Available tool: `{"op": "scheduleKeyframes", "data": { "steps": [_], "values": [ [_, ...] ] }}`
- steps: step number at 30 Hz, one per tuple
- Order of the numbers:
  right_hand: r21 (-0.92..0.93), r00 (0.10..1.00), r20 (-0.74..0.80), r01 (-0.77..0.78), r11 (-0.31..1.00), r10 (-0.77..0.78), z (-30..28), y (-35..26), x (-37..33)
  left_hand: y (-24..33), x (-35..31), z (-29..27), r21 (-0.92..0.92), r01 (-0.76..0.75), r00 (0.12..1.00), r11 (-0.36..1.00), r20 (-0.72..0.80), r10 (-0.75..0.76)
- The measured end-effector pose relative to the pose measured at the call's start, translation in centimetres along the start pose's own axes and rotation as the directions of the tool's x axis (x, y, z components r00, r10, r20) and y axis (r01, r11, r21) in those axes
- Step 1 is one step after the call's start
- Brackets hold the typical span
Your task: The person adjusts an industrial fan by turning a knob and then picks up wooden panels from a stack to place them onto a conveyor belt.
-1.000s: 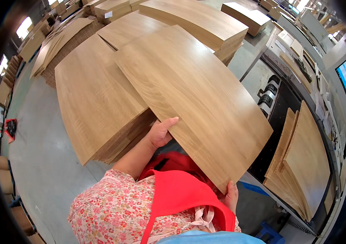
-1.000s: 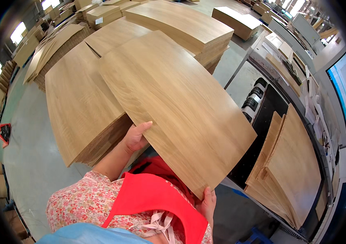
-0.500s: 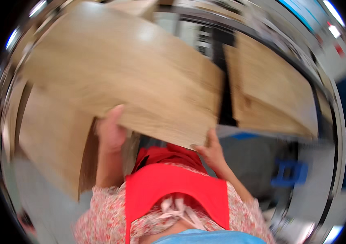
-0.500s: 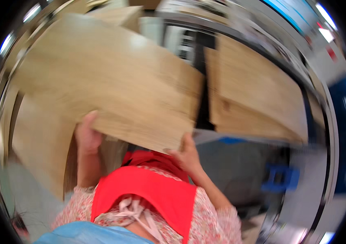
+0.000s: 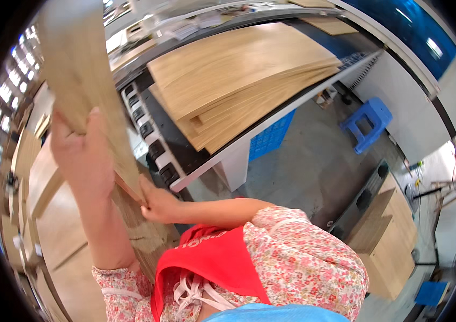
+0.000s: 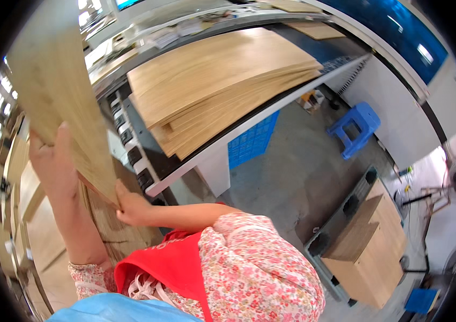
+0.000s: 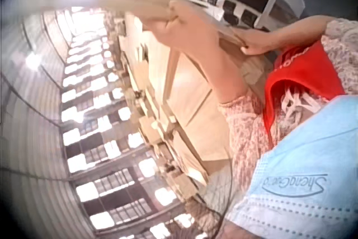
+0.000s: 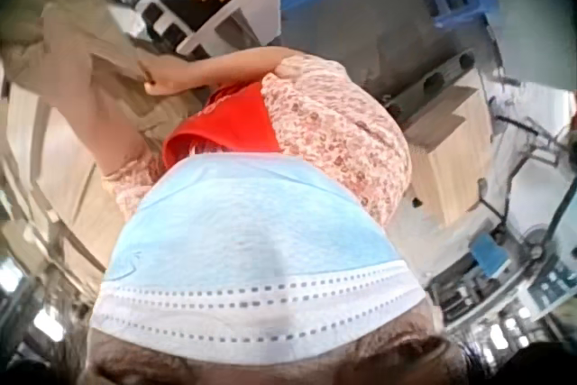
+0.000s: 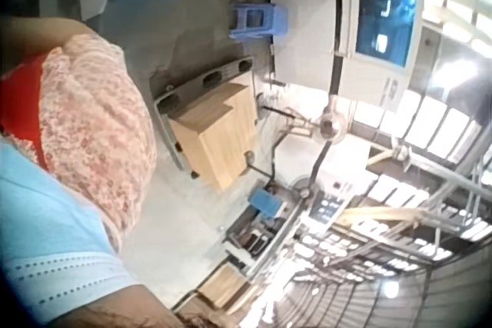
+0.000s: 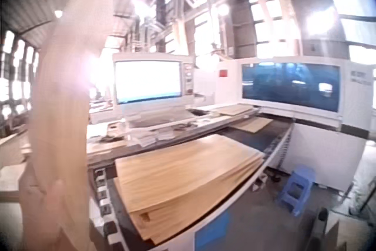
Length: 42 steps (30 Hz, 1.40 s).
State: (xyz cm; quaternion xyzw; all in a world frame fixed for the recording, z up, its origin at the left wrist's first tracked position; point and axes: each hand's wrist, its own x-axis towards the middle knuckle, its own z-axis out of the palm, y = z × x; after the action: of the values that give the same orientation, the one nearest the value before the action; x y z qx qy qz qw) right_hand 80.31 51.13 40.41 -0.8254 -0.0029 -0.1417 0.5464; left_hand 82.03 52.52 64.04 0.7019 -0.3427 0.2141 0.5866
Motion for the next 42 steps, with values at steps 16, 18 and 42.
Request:
{"op": "scheduleKeyframes", "data": {
  "steps": [16,18,42],
  "values": [
    [0.991,0.845,0.057,0.016,0.132,-0.532,-0.5,0.2,6.6,-3.2,-8.3,25.1,0.342,-0.846,0.487,0.409,0.808,0.331],
    [0.971,0.867,0.063,0.060,0.230,-0.494,-1.2,2.4,5.4,-3.9,-7.9,27.0,0.278,-0.858,0.442,0.431,0.828,0.346],
    [0.387,0.834,0.338,-0.545,0.744,0.435,-7.5,10.6,-9.9,-27.4,17.4,12.2,0.766,-0.382,0.849,0.517,0.512,-0.130]
  ]
}}
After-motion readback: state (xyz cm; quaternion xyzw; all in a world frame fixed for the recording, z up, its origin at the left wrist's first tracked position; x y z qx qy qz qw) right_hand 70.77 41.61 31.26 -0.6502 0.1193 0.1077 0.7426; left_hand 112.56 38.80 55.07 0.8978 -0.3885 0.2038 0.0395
